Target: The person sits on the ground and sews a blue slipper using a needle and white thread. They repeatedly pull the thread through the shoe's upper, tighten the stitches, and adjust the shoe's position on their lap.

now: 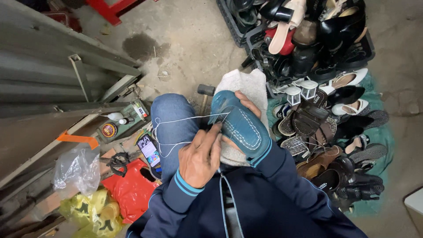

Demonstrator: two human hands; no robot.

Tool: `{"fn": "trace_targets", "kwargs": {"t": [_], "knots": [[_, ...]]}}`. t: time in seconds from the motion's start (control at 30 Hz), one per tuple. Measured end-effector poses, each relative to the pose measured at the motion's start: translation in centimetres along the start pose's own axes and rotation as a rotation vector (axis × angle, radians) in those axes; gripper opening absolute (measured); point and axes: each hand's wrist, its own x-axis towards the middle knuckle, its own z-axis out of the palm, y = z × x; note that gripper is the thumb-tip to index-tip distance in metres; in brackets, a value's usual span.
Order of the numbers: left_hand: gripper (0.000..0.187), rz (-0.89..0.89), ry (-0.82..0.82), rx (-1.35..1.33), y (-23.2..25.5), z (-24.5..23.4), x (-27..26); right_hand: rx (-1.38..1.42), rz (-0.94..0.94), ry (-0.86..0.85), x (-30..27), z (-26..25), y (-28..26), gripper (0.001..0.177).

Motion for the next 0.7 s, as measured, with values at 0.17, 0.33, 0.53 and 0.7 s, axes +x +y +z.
{"fn": "trace_targets", "kwargs": {"t": [0.17,0.33,0.53,0.7], "knots": [[0.025,0.0,0.007,0.057,-0.4,-0.3,-0.4,0.156,-0.032,0.074,0.2,0.2,0.3,0.085],[0.024,-0.001,-0.027,0.223,0.2,-0.5,0.2,0.056,-0.07,0.07,0.0,0.4,0.8,0.081],[0.028,-0.018,-0.059,0.258,0.3,0.6,0.2,-0.063,-0.088,0.101,0.4,0.1,-0.7,0.07],[0.033,-0.055,-0.11,0.223,0.1,1.2,0.1,-0.069,-0.112,0.082,0.6,-0.2,-0.4,0.069]]}}
